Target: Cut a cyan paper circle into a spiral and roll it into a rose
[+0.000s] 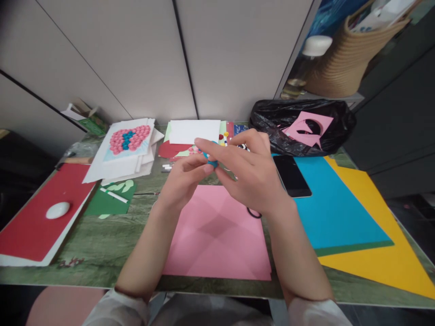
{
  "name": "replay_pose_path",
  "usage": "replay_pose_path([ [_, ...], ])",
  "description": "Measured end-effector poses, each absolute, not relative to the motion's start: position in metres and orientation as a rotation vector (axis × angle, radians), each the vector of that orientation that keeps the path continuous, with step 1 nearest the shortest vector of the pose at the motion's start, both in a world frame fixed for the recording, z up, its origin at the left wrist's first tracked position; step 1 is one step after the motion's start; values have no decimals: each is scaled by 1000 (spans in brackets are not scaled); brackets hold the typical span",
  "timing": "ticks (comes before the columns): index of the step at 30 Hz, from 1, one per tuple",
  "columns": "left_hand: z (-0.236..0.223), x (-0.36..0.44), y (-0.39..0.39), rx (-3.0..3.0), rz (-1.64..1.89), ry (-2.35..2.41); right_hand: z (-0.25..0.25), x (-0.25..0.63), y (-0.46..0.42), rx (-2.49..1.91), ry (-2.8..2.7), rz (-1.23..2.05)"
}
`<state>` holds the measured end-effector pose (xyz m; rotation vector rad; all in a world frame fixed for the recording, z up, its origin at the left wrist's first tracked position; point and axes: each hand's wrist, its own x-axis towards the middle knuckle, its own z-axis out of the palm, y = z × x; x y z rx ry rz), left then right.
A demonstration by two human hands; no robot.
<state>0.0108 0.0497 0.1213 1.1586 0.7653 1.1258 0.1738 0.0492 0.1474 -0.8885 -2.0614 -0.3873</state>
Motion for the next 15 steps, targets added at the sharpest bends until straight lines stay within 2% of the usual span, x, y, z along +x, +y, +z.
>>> replay_pose_path([
  [15, 125, 11, 45, 1247, 1251, 780, 142, 173, 52, -800, -1919, -456],
])
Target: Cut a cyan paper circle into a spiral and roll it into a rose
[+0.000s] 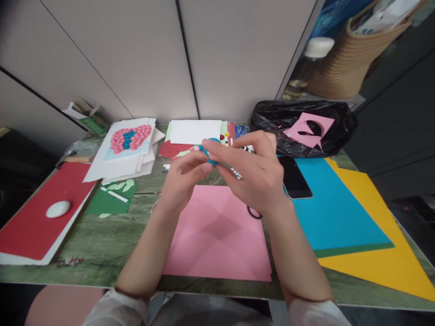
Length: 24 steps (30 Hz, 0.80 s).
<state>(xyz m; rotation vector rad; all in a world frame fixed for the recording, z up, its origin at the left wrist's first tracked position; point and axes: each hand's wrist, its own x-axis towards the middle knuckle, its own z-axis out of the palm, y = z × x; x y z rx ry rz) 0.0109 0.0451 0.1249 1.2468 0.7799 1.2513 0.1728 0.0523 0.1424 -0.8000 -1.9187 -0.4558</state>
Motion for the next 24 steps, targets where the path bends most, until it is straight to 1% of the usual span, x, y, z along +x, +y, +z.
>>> replay_pose_path([
  [10, 121, 16, 45, 1255, 1360, 780, 142, 172, 52, -817, -1956, -422],
  [24, 121, 13, 44, 1244, 1296, 685, 143, 172, 51, -817, -1952, -463],
])
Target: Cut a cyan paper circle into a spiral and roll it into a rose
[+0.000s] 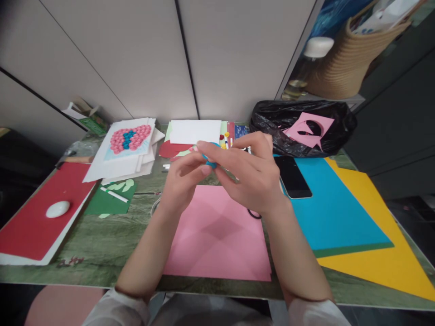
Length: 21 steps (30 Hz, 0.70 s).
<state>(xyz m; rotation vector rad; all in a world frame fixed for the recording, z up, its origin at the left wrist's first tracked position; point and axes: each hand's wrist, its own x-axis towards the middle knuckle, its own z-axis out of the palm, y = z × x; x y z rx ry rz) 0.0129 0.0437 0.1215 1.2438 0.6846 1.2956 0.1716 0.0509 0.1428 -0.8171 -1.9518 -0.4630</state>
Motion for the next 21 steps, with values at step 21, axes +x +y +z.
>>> replay_pose_path([
  [21, 126, 11, 43, 1271, 1280, 726, 143, 170, 52, -785, -1953, -451],
])
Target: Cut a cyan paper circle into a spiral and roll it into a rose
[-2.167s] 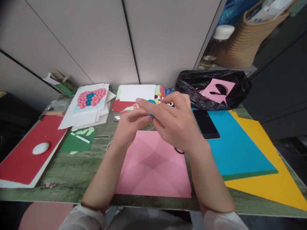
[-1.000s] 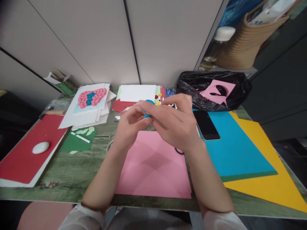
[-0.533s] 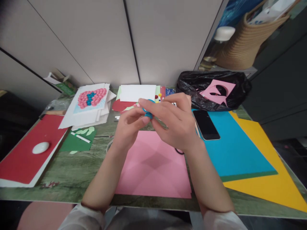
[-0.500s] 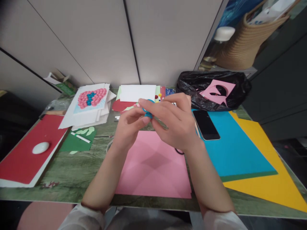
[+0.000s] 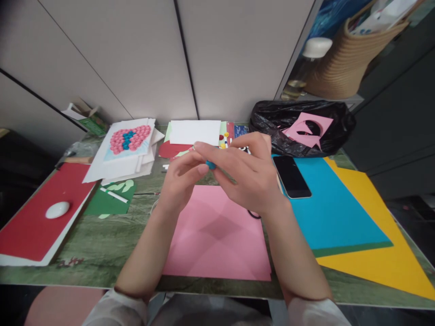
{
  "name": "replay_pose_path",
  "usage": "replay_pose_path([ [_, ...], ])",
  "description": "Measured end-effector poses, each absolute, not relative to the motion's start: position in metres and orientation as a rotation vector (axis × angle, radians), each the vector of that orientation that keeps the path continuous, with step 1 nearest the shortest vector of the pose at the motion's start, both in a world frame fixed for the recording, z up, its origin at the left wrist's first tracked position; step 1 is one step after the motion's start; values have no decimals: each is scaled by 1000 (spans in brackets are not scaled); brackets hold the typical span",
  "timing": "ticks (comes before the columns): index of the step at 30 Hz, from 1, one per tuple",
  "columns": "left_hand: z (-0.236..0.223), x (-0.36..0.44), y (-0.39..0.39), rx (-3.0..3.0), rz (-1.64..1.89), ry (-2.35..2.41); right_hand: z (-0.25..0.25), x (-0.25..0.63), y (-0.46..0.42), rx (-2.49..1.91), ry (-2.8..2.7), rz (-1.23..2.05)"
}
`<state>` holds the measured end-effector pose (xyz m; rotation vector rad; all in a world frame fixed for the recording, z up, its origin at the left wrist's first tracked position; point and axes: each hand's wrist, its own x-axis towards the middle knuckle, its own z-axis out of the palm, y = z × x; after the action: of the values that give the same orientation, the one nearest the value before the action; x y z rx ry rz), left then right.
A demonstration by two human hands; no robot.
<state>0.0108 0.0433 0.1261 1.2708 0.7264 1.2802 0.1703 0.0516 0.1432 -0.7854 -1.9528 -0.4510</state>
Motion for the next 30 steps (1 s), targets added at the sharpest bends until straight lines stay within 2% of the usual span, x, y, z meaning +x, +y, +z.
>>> replay_pose_path([
  [8, 125, 12, 44, 1288, 1316, 733, 146, 168, 48, -876, -1959, -494],
  [30, 124, 15, 45, 1248, 1322, 697, 140, 166, 50, -785, -1953, -487],
])
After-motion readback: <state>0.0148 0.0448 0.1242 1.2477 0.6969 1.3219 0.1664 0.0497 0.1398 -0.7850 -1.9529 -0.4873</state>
